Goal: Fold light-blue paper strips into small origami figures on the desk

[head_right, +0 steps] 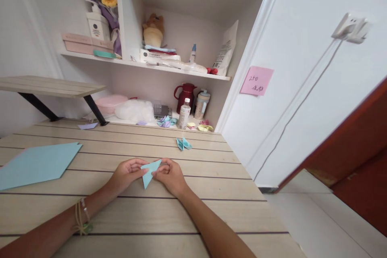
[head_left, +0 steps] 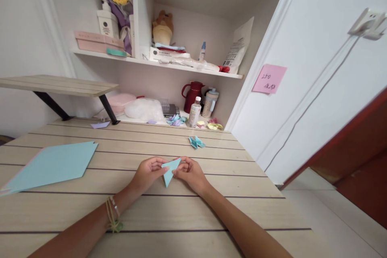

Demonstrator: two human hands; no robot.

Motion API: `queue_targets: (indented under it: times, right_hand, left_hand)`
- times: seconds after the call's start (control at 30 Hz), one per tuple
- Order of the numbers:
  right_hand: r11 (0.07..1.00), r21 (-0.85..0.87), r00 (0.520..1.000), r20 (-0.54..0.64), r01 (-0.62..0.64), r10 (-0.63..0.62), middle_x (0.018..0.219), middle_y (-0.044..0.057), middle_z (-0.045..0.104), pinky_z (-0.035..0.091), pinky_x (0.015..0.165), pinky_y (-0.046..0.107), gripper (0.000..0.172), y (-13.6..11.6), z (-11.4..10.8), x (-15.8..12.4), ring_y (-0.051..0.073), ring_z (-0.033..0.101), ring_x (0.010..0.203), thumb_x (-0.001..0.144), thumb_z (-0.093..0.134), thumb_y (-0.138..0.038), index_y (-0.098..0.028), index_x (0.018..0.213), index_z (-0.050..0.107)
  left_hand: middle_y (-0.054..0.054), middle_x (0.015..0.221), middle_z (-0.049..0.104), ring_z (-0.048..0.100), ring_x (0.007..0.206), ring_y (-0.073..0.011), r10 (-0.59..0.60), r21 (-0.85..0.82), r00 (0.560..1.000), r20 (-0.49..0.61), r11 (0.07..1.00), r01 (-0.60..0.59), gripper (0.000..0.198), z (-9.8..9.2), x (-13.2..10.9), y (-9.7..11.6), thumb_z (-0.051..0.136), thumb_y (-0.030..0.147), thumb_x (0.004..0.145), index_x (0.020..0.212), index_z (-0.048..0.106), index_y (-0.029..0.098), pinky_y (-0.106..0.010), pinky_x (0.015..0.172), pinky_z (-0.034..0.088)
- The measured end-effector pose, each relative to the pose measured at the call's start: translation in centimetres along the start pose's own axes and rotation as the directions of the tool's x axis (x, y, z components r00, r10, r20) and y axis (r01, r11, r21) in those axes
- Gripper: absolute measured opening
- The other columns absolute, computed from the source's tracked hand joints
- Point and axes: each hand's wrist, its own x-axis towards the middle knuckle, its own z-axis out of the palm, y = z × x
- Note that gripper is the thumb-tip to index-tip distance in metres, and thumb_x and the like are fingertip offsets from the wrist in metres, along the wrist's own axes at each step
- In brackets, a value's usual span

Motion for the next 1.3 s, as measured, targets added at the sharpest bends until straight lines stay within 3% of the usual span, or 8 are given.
queue_targets:
  times: [0.23, 0.43, 0.57, 0.77, 1.07, 1.3]
  right_hand:
    - [0.997, -0.038, 0.995, -0.074, 0.069, -0.071, 0.052, -0.005, 0.056, 0.05, 0.057, 0.025, 0.032, -0.9, 0.6, -0.5, 0.012, 0.058, 0.052, 0.065, 0.069, -0.033, -0.017, 0.092, 0.06]
    - [0.997, -0.042, 0.994, -0.09, 0.057, -0.061, 0.06, 0.002, 0.066, 0.053, 0.06, 0.03, 0.03, -0.8, 0.4, -0.6, 0.018, 0.064, 0.06, 0.06, 0.073, -0.035, -0.015, 0.081, 0.065]
    - [0.999, -0.015, 0.992, -0.125, 0.03, -0.032, 0.062, 0.004, 0.067, 0.053, 0.062, 0.031, 0.028, -0.6, 0.3, -0.5, 0.018, 0.064, 0.06, 0.055, 0.076, -0.034, -0.014, 0.073, 0.066]
    - [0.998, -0.041, 0.992, -0.117, 0.045, -0.049, 0.065, 0.004, 0.068, 0.052, 0.064, 0.03, 0.025, -0.6, 0.4, -0.7, 0.017, 0.064, 0.061, 0.056, 0.076, -0.031, -0.014, 0.07, 0.065]
    - [1.0, 0.01, 0.992, -0.126, -0.015, 0.016, 0.061, -0.001, 0.066, 0.052, 0.064, 0.031, 0.046, -0.4, 0.0, -0.1, 0.015, 0.062, 0.056, 0.054, 0.077, -0.032, -0.017, 0.094, 0.061]
    - [0.998, -0.015, 0.995, -0.081, -0.057, 0.056, 0.062, 0.002, 0.066, 0.048, 0.065, 0.028, 0.033, -0.6, -0.2, 0.1, 0.016, 0.062, 0.063, 0.055, 0.075, -0.036, -0.014, 0.078, 0.066]
  left_hand:
    - [-0.003, 0.063, 0.068, 0.064, 0.06, -0.016, -0.022, 0.038, 1.0, 0.007, 0.999, 0.022, 0.024, 0.2, -0.4, 0.5, 0.073, 0.026, 0.059, 0.077, 0.065, 0.013, -0.025, 0.059, 0.051]
    - [-0.004, 0.071, 0.069, 0.064, 0.066, -0.0169, -0.006, 0.014, 1.0, -0.022, 1.0, 0.007, 0.03, 0.1, -0.5, 1.2, 0.068, 0.029, 0.064, 0.09, 0.065, 0.014, -0.023, 0.058, 0.05]
    - [-0.006, 0.074, 0.07, 0.064, 0.063, -0.0168, -0.066, 0.015, 0.998, -0.002, 0.998, 0.066, 0.029, 0.1, -0.6, 1.5, 0.068, 0.031, 0.064, 0.087, 0.066, 0.014, -0.021, 0.05, 0.048]
    - [-0.006, 0.069, 0.071, 0.065, 0.064, -0.0186, -0.065, 0.018, 0.997, -0.031, 0.998, 0.066, 0.025, 0.1, -0.6, 1.3, 0.069, 0.032, 0.063, 0.08, 0.068, 0.014, -0.024, 0.052, 0.049]
    - [-0.007, 0.079, 0.071, 0.065, 0.072, -0.0204, 0.059, 0.104, 0.997, -0.042, 0.993, -0.055, 0.022, 0.5, -0.8, 1.4, 0.066, 0.033, 0.067, 0.08, 0.067, 0.015, -0.027, 0.066, 0.051]
    - [-0.001, 0.07, 0.065, 0.062, 0.063, -0.016, 0.205, 0.206, 0.971, -0.124, 0.962, -0.177, 0.024, 0.3, -0.8, 1.6, 0.062, 0.031, 0.069, 0.089, 0.06, 0.017, -0.024, 0.059, 0.049]
